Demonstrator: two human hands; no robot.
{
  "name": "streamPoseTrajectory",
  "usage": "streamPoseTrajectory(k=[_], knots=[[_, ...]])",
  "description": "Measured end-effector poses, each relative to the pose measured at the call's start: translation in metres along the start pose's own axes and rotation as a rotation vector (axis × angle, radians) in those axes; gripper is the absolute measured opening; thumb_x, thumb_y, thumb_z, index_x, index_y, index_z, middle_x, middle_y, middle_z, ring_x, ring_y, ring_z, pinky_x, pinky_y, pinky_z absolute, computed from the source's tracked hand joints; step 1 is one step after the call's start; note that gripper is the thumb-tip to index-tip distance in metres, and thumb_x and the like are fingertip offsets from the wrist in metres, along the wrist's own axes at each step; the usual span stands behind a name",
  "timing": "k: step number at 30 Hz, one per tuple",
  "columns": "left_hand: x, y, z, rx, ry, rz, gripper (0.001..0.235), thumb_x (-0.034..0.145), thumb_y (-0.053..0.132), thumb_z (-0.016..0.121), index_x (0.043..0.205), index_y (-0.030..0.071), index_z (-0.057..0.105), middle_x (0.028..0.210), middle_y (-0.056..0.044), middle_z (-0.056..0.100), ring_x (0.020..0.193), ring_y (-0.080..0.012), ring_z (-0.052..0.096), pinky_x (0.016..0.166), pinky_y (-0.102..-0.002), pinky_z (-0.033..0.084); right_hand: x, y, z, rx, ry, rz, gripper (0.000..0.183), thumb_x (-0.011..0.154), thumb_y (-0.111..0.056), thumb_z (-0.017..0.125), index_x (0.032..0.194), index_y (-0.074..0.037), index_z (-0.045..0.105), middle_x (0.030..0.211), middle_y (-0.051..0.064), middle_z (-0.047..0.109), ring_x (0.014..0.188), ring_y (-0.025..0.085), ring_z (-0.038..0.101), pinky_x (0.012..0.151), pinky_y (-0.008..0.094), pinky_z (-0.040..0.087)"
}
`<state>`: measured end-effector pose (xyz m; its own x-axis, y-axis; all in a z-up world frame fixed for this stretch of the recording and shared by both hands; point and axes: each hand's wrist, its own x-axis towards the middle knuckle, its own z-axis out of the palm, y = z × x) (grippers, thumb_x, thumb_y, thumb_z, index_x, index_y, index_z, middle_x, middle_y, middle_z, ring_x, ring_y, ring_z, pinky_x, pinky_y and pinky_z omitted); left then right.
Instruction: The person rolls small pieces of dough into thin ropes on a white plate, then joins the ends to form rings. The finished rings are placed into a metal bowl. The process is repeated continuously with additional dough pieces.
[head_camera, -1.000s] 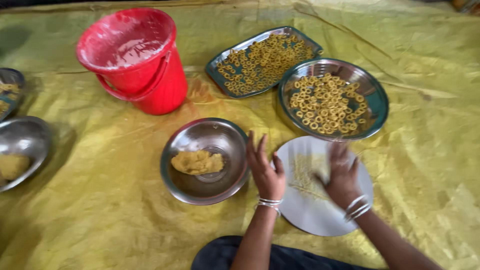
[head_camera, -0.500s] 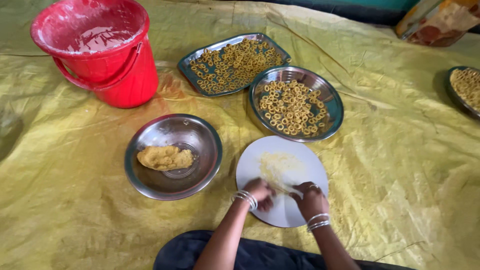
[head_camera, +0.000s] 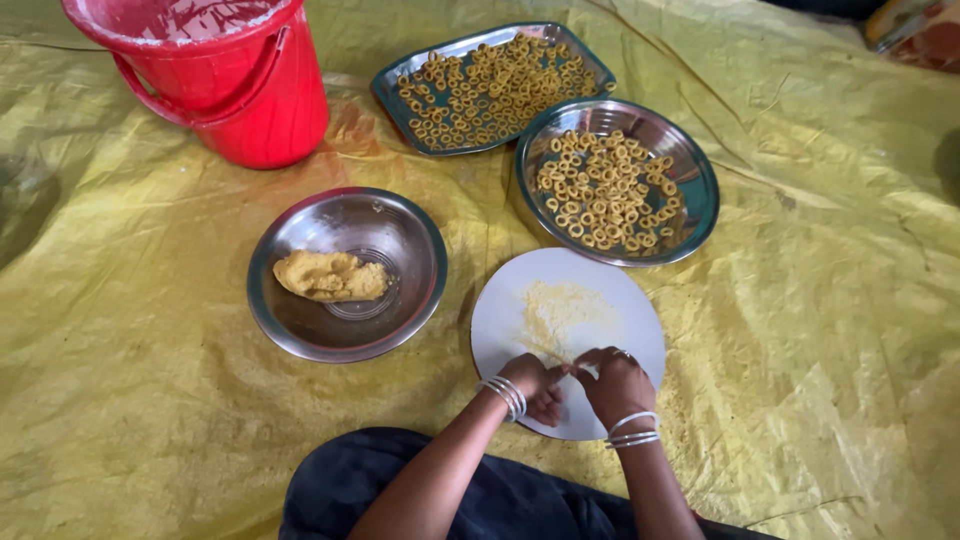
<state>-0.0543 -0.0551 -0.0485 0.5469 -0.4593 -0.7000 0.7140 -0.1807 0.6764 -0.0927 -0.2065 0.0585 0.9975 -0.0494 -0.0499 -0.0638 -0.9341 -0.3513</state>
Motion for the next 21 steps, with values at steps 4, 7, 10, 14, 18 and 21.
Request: streamPoseTrajectory(k=[4, 7, 10, 14, 18, 21], knots=[[0.004, 0.009, -0.007, -0.251, 0.081, 0.16, 0.05, 0.103, 0.038, 0.062, 0.095, -0.01, 0.072, 0.078, -0.019, 0.075, 0.063, -0.0237, 0.074, 0.058, -0.035, 0.063, 0.0, -0.011, -0.014, 0.072, 0.083, -0.029, 0.013, 0.082, -0.031, 0.079, 0.092, -0.023, 0.081, 0.094, 0.002, 0.078, 0.087, 0.024, 0.075, 0.075, 0.038, 0.059], [0.008, 0.006, -0.011, -0.541, 0.173, 0.379, 0.021, 0.094, 0.014, 0.07, 0.101, -0.005, 0.073, 0.086, -0.016, 0.076, 0.071, -0.0216, 0.076, 0.065, -0.035, 0.067, -0.002, -0.018, -0.018, 0.152, 0.139, -0.082, 0.016, 0.08, -0.029, 0.08, 0.095, -0.022, 0.08, 0.096, 0.002, 0.077, 0.087, 0.023, 0.074, 0.074, 0.039, 0.058], [0.007, 0.005, -0.013, -0.68, 0.274, 0.518, 0.02, 0.09, 0.007, 0.073, 0.107, -0.004, 0.075, 0.092, -0.015, 0.078, 0.076, -0.0216, 0.076, 0.07, -0.033, 0.067, -0.003, -0.022, -0.013, 0.167, 0.267, -0.225, 0.017, 0.079, -0.024, 0.081, 0.096, -0.021, 0.081, 0.098, 0.003, 0.077, 0.084, 0.026, 0.073, 0.072, 0.039, 0.058], [0.0, 0.019, -0.015, -0.783, 0.332, 0.604, 0.026, 0.092, 0.009, 0.073, 0.114, -0.005, 0.072, 0.093, -0.014, 0.077, 0.082, -0.022, 0.077, 0.073, -0.032, 0.066, 0.0, -0.013, 0.005, 0.307, 0.256, -0.042, 0.024, 0.081, -0.02, 0.083, 0.105, -0.02, 0.081, 0.097, 0.003, 0.079, 0.073, 0.018, 0.073, 0.068, 0.032, 0.059], [-0.014, 0.026, -0.015, -0.827, 0.317, 0.681, 0.03, 0.092, 0.008, 0.071, 0.119, -0.005, 0.07, 0.098, -0.014, 0.077, 0.088, -0.0225, 0.077, 0.074, -0.031, 0.065, 0.006, 0.004, 0.038, 0.771, -0.051, 0.078, 0.027, 0.084, -0.014, 0.08, 0.111, -0.009, 0.082, 0.092, 0.007, 0.082, 0.073, 0.012, 0.075, 0.064, 0.028, 0.059], [-0.02, 0.028, -0.011, -0.783, 0.295, 0.683, 0.033, 0.091, 0.007, 0.072, 0.122, -0.004, 0.068, 0.101, -0.014, 0.077, 0.09, -0.0215, 0.077, 0.076, -0.029, 0.066, 0.009, 0.012, 0.056, 1.13, -0.202, 0.242, 0.029, 0.087, -0.01, 0.076, 0.114, -0.002, 0.079, 0.094, 0.008, 0.08, 0.073, 0.013, 0.071, 0.063, 0.029, 0.058]])
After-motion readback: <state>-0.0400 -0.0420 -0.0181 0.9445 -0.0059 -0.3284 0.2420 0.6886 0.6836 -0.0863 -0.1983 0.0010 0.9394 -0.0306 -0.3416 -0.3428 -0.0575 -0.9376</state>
